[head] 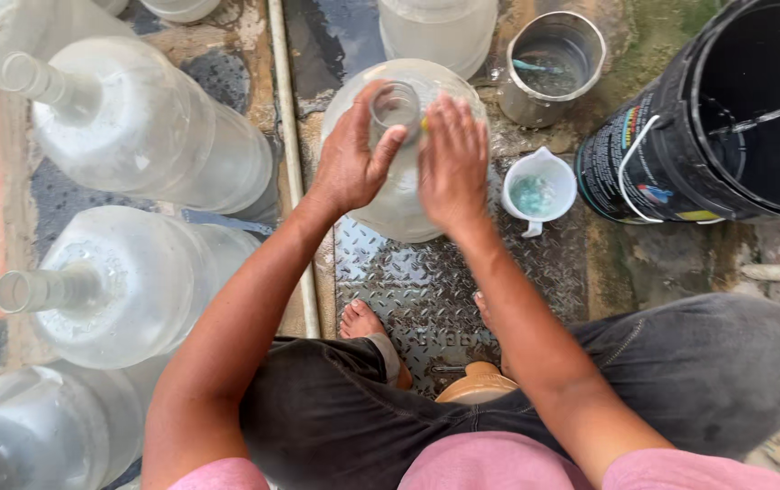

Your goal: The person scrubs the exterior of a large plastic water dispenser bottle with a yellow sponge, then uses a toothbrush to clean the bottle's neck and threads. They rinse the bottle with water from a jug and repeat the process on another bottle.

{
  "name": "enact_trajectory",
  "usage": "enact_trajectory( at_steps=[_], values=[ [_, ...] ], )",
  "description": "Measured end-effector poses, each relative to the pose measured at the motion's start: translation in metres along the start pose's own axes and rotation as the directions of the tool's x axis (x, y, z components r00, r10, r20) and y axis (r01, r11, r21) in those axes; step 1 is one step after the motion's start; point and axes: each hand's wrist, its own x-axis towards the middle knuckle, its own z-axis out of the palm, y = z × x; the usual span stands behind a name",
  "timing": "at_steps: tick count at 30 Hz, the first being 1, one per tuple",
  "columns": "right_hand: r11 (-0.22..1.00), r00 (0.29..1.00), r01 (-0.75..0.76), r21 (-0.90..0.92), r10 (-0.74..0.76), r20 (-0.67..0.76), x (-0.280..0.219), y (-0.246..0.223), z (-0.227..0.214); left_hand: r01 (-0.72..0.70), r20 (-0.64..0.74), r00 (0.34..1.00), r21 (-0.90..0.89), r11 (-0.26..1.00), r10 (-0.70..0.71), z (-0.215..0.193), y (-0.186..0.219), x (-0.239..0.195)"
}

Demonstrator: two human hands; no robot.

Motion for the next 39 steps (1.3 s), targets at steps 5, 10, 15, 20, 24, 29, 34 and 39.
enact_trajectory(
  at_steps=[5, 10, 15, 20, 24, 29, 34, 39],
  values=[
    [0.986, 0.964, 0.164, -0.014, -0.158, 0.216, -0.07, -0.043, -0.005, 0.036, -0.011, 0.999, 0.054, 0.998, -0.036, 0.003, -0.001, 0.01],
    [0.986, 0.996, -0.09, 0.137, 0.086, 0.038, 0.034, 0.038, -0.015, -0.056, -0.005, 0.998, 0.069, 0.996, 0.056, 0.013, -0.001, 0.009],
    [1.0, 1.0, -0.025, 0.0, 0.025, 0.011, 0.008, 0.026, -0.001, -0.071, -0.079, 0.994, 0.058, 0.996, 0.076, 0.013, 0.002, 0.008],
    [0.991, 0.995, 0.092, -0.101, -0.096, -0.034, -0.083, -0.012, 0.013, 0.175, -0.124, 0.975, -0.077, 0.982, -0.184, 0.04, 0.022, 0.026],
    [0.986, 0.974, -0.152, 0.065, 0.16, -0.161, -0.02, 0.034, -0.013, -0.118, 0.073, 0.988, -0.184, 0.976, 0.134, 0.023, 0.027, 0.019],
    [0.961, 0.995, 0.092, 0.262, -0.083, -0.047, 0.009, 0.042, 0.005, -0.093, -0.007, 0.995, -0.389, 0.916, 0.098, -0.042, 0.001, -0.041],
    [0.858, 0.989, 0.142, 0.494, -0.104, -0.103, -0.068, 0.075, 0.104, 0.307, -0.369, 0.85, -0.231, 0.923, -0.375, -0.075, -0.034, -0.103],
    [0.832, 0.852, -0.497, 0.245, 0.416, 0.318, -0.04, 0.1, 0.129, 0.37, -0.338, 0.836, -0.237, 0.898, -0.433, -0.11, -0.057, -0.13]
  ],
)
